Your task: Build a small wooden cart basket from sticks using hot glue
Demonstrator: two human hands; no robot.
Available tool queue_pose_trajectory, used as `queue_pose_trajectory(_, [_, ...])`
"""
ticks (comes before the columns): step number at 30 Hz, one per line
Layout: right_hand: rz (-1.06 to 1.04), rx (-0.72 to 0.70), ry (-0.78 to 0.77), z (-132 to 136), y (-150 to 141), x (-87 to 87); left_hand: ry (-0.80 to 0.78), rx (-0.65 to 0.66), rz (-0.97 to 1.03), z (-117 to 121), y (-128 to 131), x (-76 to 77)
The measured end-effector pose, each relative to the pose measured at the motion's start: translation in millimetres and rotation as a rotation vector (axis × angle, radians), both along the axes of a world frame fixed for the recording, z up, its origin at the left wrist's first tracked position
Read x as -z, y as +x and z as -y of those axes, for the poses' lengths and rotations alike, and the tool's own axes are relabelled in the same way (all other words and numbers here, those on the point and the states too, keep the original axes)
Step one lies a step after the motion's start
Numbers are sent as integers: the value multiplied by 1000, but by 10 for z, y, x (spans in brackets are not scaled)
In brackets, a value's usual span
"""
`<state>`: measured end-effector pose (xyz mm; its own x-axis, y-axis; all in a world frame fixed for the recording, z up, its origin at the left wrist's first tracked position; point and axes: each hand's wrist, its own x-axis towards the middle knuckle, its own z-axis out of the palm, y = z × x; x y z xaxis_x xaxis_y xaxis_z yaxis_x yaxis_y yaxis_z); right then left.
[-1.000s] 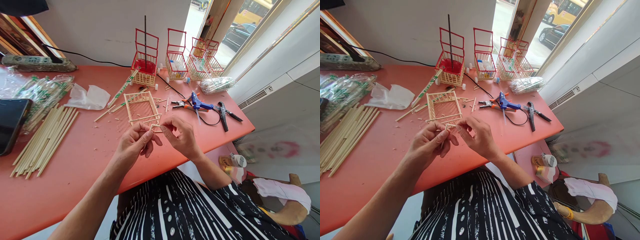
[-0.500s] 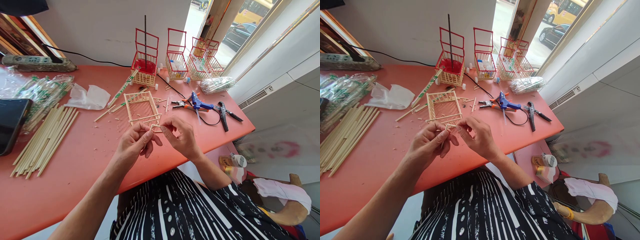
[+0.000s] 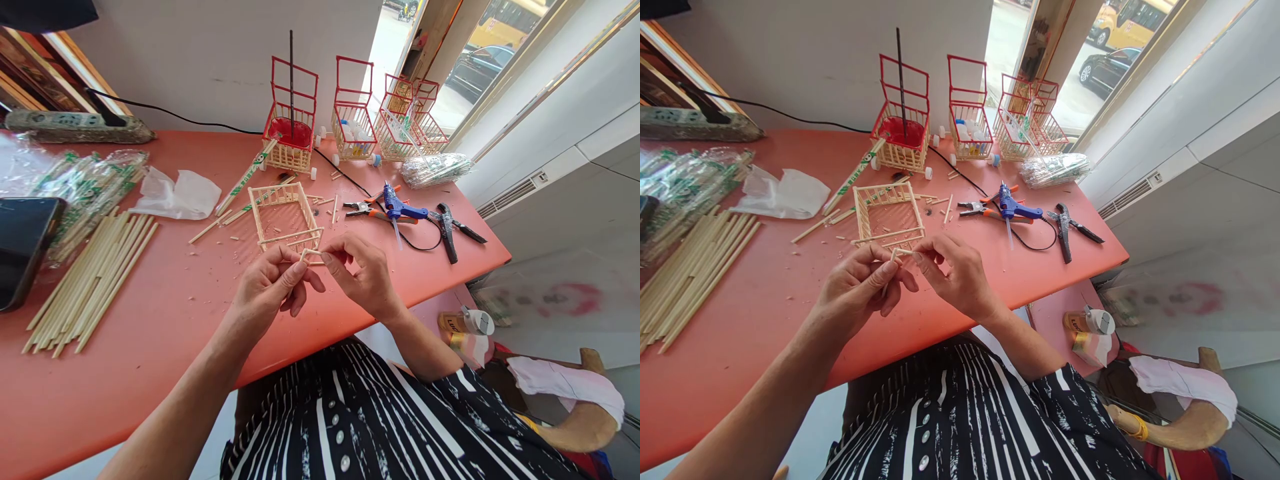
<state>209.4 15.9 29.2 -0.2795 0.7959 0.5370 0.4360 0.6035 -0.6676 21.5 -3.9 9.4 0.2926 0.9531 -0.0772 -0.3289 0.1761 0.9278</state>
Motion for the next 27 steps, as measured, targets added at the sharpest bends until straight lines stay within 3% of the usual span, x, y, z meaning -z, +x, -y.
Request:
queue_pose_trajectory(20, [-42, -38, 3, 3, -9, 9, -9, -37, -18, 23, 15, -46])
queue_pose_trajectory(27, [-39, -50, -9, 7, 2, 20, 9, 4, -20, -6, -26, 12])
